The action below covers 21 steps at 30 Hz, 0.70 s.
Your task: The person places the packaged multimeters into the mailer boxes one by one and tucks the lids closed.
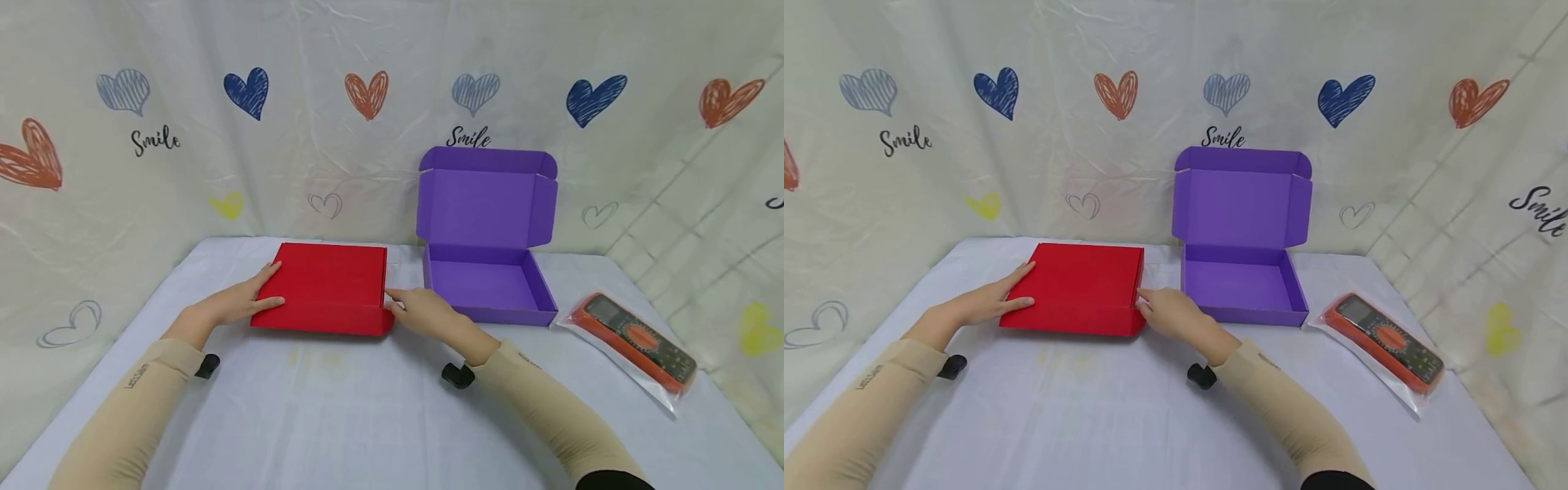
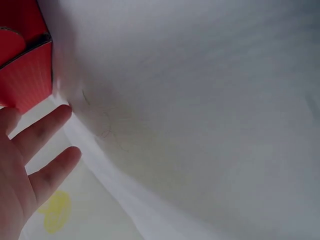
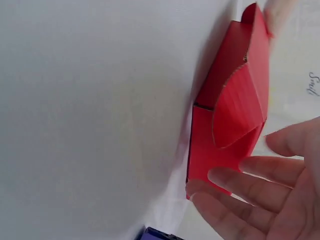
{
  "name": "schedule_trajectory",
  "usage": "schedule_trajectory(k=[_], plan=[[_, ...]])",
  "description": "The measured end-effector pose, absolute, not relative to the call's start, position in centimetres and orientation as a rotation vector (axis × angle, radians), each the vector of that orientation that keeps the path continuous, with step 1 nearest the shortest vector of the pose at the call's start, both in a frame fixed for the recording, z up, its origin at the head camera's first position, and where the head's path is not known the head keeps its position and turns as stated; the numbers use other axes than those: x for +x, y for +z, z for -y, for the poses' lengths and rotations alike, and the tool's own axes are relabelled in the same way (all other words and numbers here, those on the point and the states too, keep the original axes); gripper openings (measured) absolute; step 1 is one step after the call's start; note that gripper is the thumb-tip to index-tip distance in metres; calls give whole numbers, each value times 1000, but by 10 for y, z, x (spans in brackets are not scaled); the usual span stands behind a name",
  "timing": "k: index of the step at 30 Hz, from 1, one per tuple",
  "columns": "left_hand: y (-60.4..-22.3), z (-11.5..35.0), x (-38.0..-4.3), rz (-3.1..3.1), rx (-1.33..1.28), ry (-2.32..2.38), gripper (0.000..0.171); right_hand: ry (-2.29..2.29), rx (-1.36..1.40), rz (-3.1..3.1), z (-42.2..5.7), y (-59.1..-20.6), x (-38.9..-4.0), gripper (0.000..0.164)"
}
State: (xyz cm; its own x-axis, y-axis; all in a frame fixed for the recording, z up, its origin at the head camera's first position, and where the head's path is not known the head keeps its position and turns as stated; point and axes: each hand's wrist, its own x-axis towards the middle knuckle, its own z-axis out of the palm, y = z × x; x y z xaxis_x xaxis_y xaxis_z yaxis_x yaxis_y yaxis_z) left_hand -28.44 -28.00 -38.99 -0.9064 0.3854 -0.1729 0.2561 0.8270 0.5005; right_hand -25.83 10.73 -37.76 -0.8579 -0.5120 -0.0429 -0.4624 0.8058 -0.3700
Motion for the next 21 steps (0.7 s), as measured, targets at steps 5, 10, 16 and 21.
schedule_trajectory(k=[5,10,16,21], plan=[[-387,279,-285,-2715,473,730,103,-499,-845,-2878,-110,-375,-254,30],[-390,279,-287,-2695,478,752,104,-379,-814,-2819,-107,-375,-251,40],[-390,279,-287,-2684,463,772,105,-376,-822,-2829,-104,-378,-253,52],[-391,279,-288,-2672,461,773,105,-346,-831,-2854,-102,-382,-253,53]])
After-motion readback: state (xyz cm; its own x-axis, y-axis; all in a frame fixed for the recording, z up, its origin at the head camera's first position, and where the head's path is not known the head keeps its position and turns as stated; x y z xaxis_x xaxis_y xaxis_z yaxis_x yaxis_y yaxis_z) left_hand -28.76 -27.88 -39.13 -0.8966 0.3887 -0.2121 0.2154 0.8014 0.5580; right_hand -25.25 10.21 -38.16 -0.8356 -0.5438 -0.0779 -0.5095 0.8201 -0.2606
